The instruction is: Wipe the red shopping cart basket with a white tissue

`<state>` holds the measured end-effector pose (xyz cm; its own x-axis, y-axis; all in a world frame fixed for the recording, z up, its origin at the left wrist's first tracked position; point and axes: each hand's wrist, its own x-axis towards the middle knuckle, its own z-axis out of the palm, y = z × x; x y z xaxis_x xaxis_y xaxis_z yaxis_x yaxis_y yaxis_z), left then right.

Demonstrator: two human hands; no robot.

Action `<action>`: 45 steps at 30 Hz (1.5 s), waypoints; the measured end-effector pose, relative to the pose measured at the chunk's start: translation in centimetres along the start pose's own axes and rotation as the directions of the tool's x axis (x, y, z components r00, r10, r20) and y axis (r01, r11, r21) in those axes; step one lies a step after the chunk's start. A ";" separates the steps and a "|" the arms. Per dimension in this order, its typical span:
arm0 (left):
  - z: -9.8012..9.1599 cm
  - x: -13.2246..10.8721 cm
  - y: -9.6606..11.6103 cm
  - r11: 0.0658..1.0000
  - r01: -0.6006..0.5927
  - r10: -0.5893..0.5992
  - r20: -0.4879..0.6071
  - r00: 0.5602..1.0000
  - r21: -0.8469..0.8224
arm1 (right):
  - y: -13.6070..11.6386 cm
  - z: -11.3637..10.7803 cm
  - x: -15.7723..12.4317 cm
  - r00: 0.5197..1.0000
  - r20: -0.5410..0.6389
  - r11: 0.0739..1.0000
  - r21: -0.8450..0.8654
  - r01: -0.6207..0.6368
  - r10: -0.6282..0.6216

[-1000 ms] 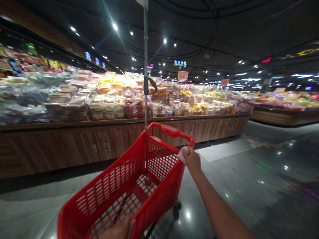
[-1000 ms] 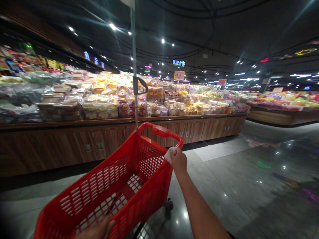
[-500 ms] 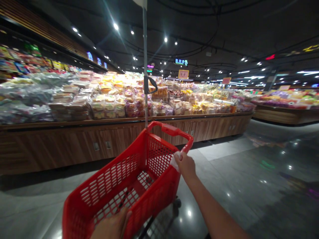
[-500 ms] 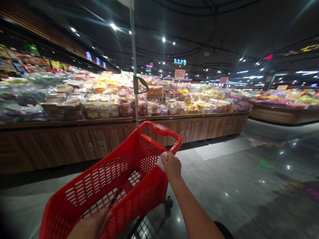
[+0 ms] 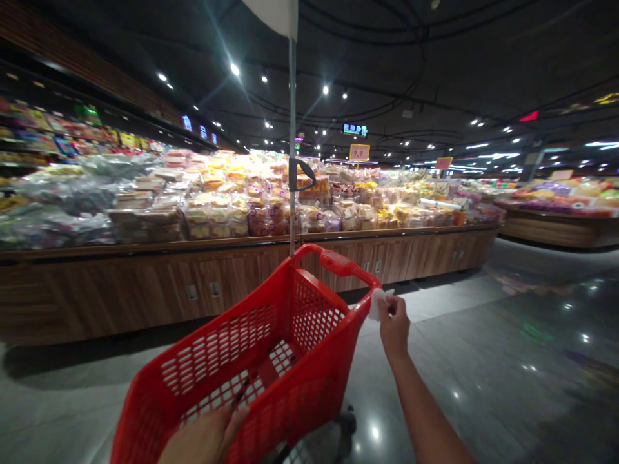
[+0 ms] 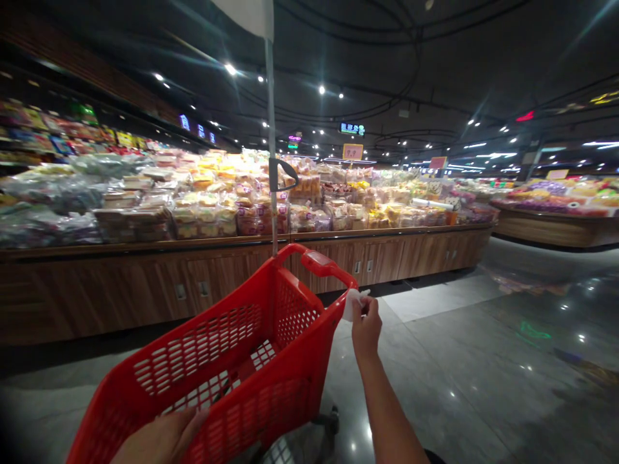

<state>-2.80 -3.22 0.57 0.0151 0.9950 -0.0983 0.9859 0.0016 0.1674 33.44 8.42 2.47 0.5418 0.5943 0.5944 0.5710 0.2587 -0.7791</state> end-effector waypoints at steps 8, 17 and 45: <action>-0.6 5.8 11.4 0.987 -0.163 0.162 -0.230 0.960 0.017 | 0.1 2.3 -4.7 0.986 0.070 0.978 0.157 0.138 -0.150; 1.2 6.1 11.4 0.985 -0.144 0.165 -0.288 0.943 0.092 | 0.9 1.0 -2.6 0.993 -0.009 0.978 0.169 0.121 -0.122; 1.2 5.2 9.2 0.985 -0.161 0.172 -0.333 0.927 0.060 | -8.1 -1.5 3.9 0.600 0.736 0.726 -0.222 0.651 -0.313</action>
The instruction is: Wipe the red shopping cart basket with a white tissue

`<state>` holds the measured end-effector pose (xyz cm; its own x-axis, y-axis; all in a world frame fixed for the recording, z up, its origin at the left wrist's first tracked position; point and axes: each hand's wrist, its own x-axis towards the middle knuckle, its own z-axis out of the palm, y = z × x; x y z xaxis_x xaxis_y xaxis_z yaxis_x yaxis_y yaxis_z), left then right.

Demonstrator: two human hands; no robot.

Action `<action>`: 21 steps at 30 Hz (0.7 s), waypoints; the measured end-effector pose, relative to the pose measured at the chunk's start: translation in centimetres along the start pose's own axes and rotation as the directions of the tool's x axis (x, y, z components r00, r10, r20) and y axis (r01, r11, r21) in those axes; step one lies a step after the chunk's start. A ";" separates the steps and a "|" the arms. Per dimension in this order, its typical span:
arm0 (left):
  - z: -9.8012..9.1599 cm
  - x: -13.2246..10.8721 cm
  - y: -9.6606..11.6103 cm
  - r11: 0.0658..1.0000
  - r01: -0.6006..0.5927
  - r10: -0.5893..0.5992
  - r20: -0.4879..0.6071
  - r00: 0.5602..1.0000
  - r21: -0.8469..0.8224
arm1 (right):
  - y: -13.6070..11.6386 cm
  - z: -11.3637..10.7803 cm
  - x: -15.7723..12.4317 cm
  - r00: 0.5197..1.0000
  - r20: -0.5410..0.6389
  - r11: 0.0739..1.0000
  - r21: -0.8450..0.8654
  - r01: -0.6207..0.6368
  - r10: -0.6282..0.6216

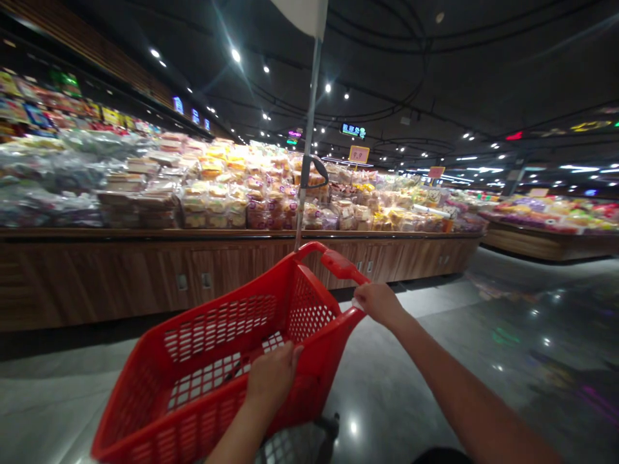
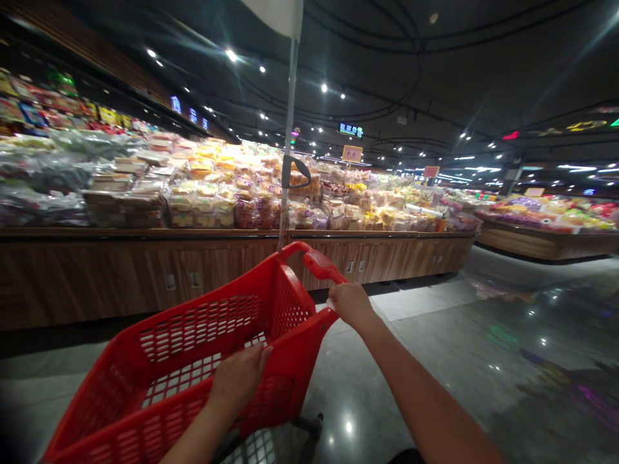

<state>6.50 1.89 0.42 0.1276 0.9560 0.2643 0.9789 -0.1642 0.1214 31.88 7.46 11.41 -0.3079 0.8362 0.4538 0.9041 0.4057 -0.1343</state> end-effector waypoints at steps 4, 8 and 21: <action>-0.1 -0.2 -0.3 1.000 0.005 -0.005 0.000 1.000 -0.010 | -1.9 1.1 2.2 0.981 0.169 0.995 0.052 0.087 -0.095; -0.3 -0.2 -0.9 1.000 0.011 -0.011 0.002 1.000 -0.011 | -1.2 1.0 3.5 0.941 0.278 0.977 0.143 0.156 -0.191; -0.3 -0.1 -0.4 1.000 0.002 -0.002 0.010 1.000 -0.021 | -3.9 2.4 1.8 0.896 0.206 0.908 0.239 0.345 -0.394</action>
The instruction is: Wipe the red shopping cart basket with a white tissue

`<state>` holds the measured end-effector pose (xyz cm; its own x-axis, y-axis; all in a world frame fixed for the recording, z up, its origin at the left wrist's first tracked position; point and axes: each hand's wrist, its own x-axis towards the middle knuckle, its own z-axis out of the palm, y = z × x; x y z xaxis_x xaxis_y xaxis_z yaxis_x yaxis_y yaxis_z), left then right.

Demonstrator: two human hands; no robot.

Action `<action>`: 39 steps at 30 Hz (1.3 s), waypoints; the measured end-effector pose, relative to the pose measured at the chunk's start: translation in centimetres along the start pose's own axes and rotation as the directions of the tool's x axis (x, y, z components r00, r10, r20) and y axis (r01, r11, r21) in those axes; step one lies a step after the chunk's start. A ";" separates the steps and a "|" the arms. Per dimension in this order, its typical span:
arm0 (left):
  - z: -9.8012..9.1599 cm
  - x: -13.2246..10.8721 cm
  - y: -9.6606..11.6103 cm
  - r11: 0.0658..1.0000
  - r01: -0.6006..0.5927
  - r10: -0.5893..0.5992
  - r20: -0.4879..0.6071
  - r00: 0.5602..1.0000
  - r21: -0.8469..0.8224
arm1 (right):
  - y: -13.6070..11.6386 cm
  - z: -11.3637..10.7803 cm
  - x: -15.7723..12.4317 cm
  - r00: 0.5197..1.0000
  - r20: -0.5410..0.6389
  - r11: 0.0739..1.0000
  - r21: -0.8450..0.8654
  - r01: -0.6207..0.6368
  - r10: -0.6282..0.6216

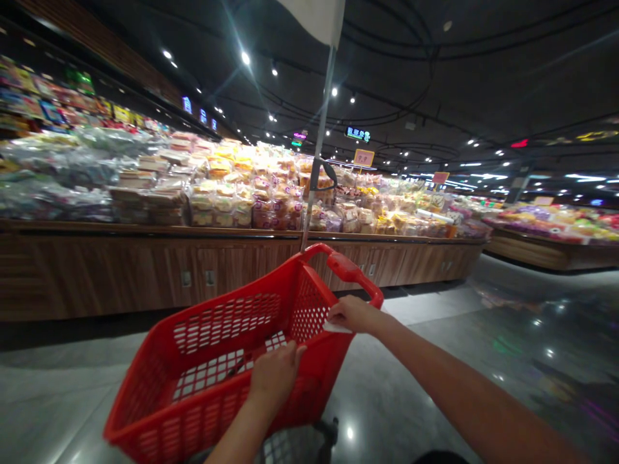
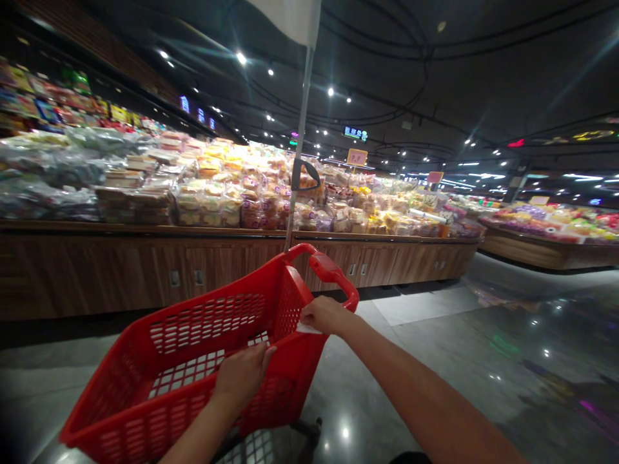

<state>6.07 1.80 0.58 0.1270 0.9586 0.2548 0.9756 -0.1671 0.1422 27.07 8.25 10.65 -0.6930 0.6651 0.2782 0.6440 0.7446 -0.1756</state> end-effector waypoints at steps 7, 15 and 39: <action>-0.1 0.0 -0.1 1.000 0.003 -0.003 0.007 1.000 -0.007 | -0.4 0.8 0.2 0.997 -0.075 1.000 -0.021 0.021 -0.022; 0.0 -0.1 -0.8 1.000 0.000 0.000 0.011 1.000 -0.002 | 2.3 -2.3 -3.9 0.972 -0.216 0.989 -0.097 -0.112 0.088; -0.5 -0.7 -3.7 0.994 -0.086 0.088 -0.022 0.996 0.071 | -3.7 12.6 -6.3 0.294 -0.779 0.832 0.519 -0.194 0.554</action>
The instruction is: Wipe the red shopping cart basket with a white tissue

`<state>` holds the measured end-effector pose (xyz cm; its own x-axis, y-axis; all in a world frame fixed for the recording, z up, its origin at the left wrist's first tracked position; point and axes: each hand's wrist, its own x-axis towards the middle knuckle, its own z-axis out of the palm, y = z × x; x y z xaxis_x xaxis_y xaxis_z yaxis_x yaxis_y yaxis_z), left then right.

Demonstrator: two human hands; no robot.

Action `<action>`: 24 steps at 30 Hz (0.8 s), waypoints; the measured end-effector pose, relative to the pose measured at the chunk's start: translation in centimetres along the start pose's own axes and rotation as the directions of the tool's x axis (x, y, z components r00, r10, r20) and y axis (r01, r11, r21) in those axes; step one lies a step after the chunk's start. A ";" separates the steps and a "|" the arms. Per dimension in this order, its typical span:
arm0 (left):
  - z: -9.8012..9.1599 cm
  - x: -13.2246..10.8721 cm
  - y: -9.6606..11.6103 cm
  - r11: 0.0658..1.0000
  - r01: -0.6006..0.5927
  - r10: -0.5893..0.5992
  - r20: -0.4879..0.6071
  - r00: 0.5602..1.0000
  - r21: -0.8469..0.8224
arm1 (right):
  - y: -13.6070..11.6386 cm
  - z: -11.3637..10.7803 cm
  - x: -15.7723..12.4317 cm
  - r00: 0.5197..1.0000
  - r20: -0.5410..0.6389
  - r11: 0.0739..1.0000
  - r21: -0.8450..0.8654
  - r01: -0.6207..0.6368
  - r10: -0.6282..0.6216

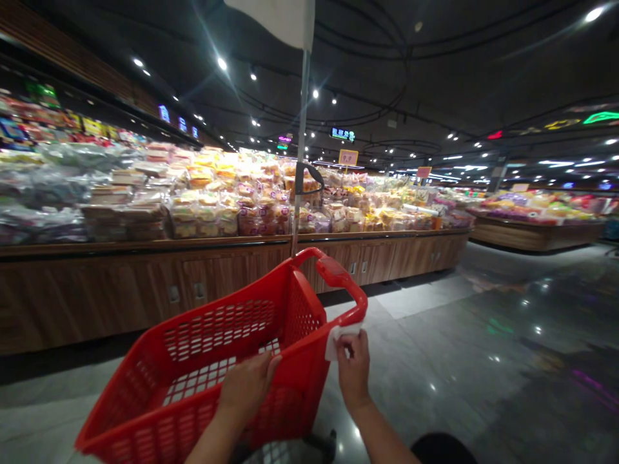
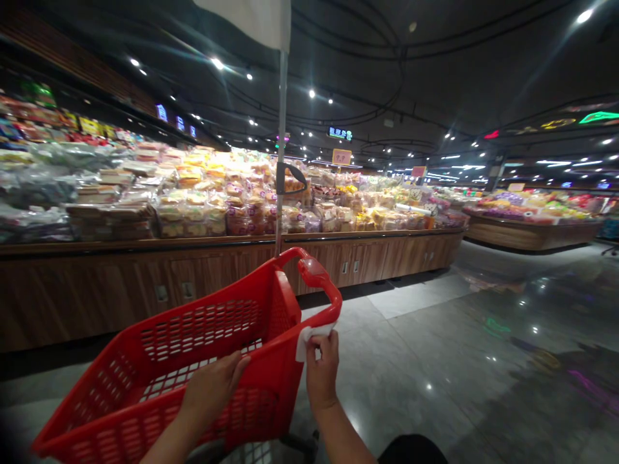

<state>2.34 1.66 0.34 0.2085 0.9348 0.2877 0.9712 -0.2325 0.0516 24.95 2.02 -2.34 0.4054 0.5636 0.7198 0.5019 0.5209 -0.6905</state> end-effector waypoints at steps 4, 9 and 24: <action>-0.4 -0.3 -0.7 1.000 -0.020 0.020 -0.001 1.000 -0.005 | -0.4 -0.2 0.3 0.995 -0.073 0.994 0.080 -0.069 0.075; -0.5 -0.5 -1.4 0.999 -0.033 0.034 -0.003 0.999 0.008 | -1.0 -1.3 1.6 0.968 -0.160 0.973 0.155 -0.170 0.194; 0.1 -1.5 -4.2 0.997 -0.058 0.055 -0.048 0.997 -0.053 | -1.9 -4.0 5.6 0.944 -0.038 0.929 0.194 -0.315 0.327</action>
<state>-2.01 1.26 -0.41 0.2562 0.9066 0.3352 0.9501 -0.3000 0.0853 29.28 1.60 3.28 0.5758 0.6785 0.4561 0.1904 0.4313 -0.8819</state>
